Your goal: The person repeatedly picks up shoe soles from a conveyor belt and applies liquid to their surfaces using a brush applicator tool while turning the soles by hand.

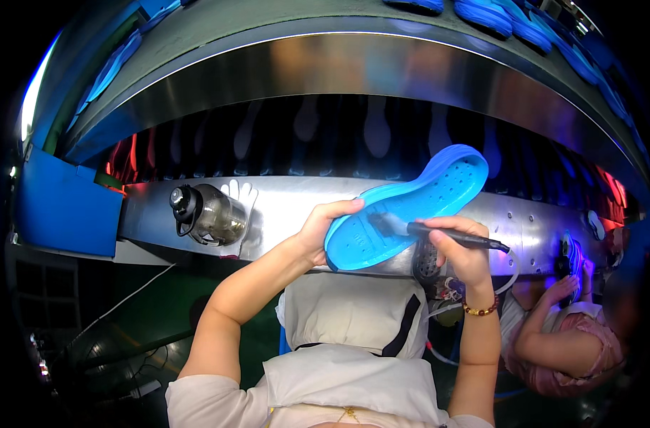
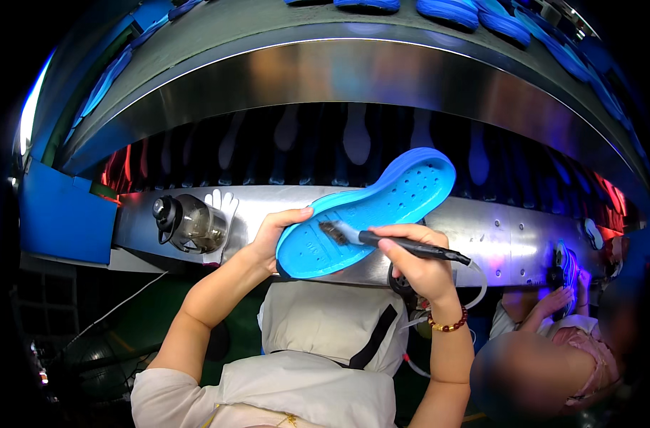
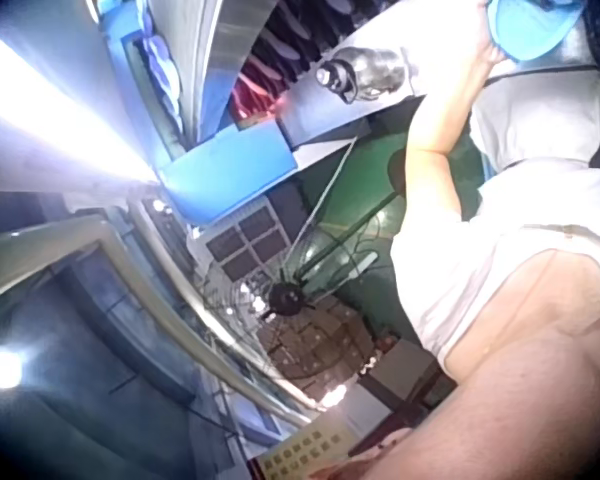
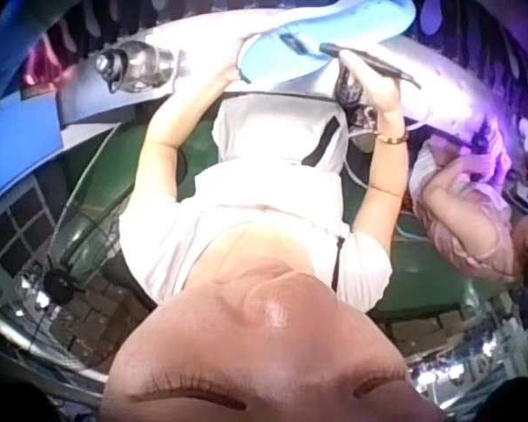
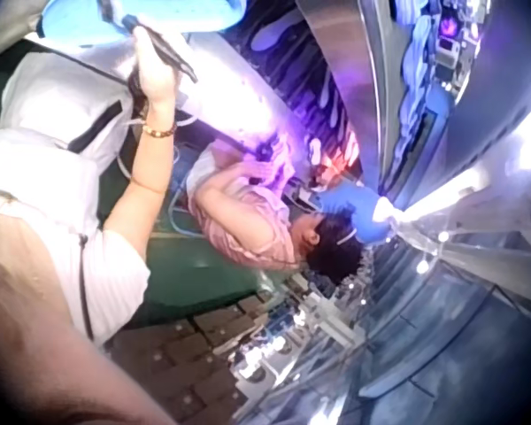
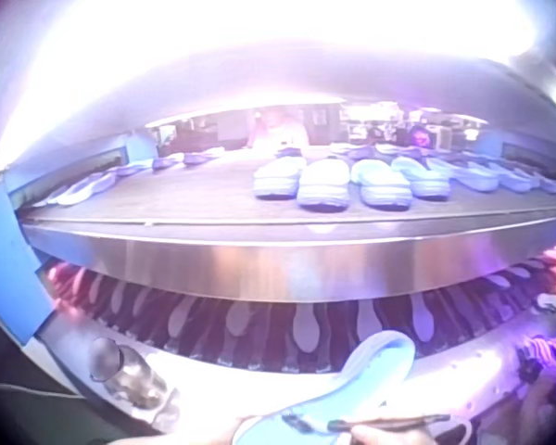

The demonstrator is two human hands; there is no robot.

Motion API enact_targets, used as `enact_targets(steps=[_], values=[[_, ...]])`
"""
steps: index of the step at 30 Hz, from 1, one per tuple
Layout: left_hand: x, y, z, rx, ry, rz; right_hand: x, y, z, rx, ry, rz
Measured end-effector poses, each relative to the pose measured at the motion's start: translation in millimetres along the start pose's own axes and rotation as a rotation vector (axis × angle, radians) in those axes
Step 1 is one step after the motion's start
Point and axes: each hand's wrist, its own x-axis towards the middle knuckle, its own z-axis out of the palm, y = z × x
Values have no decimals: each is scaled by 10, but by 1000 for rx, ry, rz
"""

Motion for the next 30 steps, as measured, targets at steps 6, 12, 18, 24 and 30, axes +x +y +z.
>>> enact_targets(steps=[6, 12, 18, 24, 30], values=[[46, -44, -2, -83, -53, 8, 27, 168, -157, -45, 327, -146], [-47, -205, -239, -100, -52, 44, 218, 357, 147, -472, 522, -369], [-741, 334, -41, 241, 15, 401, -406, 40, -23, 203, -30, -289], [-1255, 1585, 165, 152, -179, 893, -255, 559, -302, 409, 101, -203], [-1171, 2899, -86, -810, -103, 1396, -223, 573, -182, 504, 147, -163]])
